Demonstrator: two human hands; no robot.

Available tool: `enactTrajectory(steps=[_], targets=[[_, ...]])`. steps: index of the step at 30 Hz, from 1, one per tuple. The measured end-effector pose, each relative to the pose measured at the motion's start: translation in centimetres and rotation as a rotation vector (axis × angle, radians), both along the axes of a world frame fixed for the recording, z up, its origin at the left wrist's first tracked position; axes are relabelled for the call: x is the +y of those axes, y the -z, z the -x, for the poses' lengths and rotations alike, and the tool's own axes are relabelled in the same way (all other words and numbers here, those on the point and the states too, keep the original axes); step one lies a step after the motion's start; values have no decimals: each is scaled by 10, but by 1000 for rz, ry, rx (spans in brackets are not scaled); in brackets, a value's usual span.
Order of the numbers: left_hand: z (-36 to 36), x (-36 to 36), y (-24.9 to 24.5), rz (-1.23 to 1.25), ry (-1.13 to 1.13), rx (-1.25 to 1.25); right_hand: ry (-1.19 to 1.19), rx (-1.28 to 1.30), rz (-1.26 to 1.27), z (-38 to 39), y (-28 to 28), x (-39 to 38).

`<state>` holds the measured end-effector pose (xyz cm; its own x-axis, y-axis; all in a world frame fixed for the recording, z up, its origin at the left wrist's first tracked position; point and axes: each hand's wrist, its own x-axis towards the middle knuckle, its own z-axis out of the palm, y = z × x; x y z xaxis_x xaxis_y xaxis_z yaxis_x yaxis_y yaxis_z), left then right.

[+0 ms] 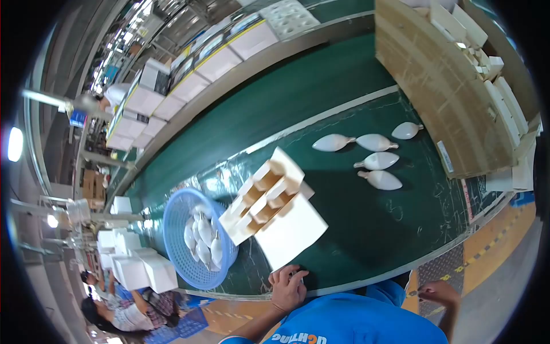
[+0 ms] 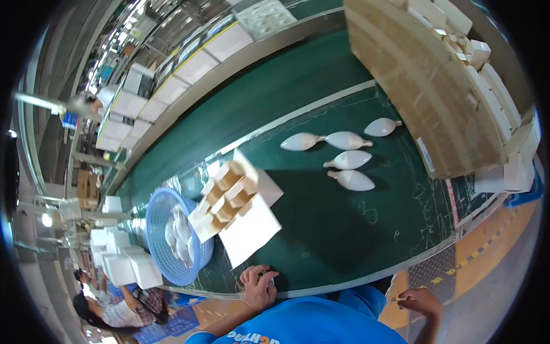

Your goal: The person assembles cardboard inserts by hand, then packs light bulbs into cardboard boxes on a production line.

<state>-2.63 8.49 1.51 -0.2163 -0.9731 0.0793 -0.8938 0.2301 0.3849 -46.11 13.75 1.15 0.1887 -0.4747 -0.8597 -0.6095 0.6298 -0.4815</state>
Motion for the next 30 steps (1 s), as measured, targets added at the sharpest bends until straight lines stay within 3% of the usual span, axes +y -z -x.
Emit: enactTrajectory(steps=[2,4,5,6,8,10,14,18,20,23,25,27,29,30], targets=[[3,-2,-9,10,22,8,119,-196,153,0,-69,-23],[3,-2,-11,33,32,45,33,-281,660,-2,-73,-44],[2,-2,-10,66,37,55,106,-97,608,-29,-99,-71],[1,-1,-8,86,47,77,59,15,845,-59,-109,-99],[0,1,-7,114,58,101,-70,-20,986,-102,-110,-144],[-1,1,-8,131,59,110,-18,-340,848,-141,-95,-184],[-4,2,-8,149,73,171,-243,-295,989,-206,-70,-246],[-5,2,-7,153,73,209,-208,-301,945,-239,-50,-292],[-5,2,-7,146,65,213,-225,-319,666,-247,-44,-307],[-3,2,-9,122,42,209,-254,-549,618,-251,-59,-302],[-3,0,-12,111,33,194,-261,-731,738,-249,-53,-301],[-1,1,-11,92,16,192,-304,-846,646,-248,-62,-294],[1,2,-13,46,2,152,-454,-740,898,-245,-73,-283],[0,3,-15,21,-10,116,-437,-748,901,-244,-74,-275]])
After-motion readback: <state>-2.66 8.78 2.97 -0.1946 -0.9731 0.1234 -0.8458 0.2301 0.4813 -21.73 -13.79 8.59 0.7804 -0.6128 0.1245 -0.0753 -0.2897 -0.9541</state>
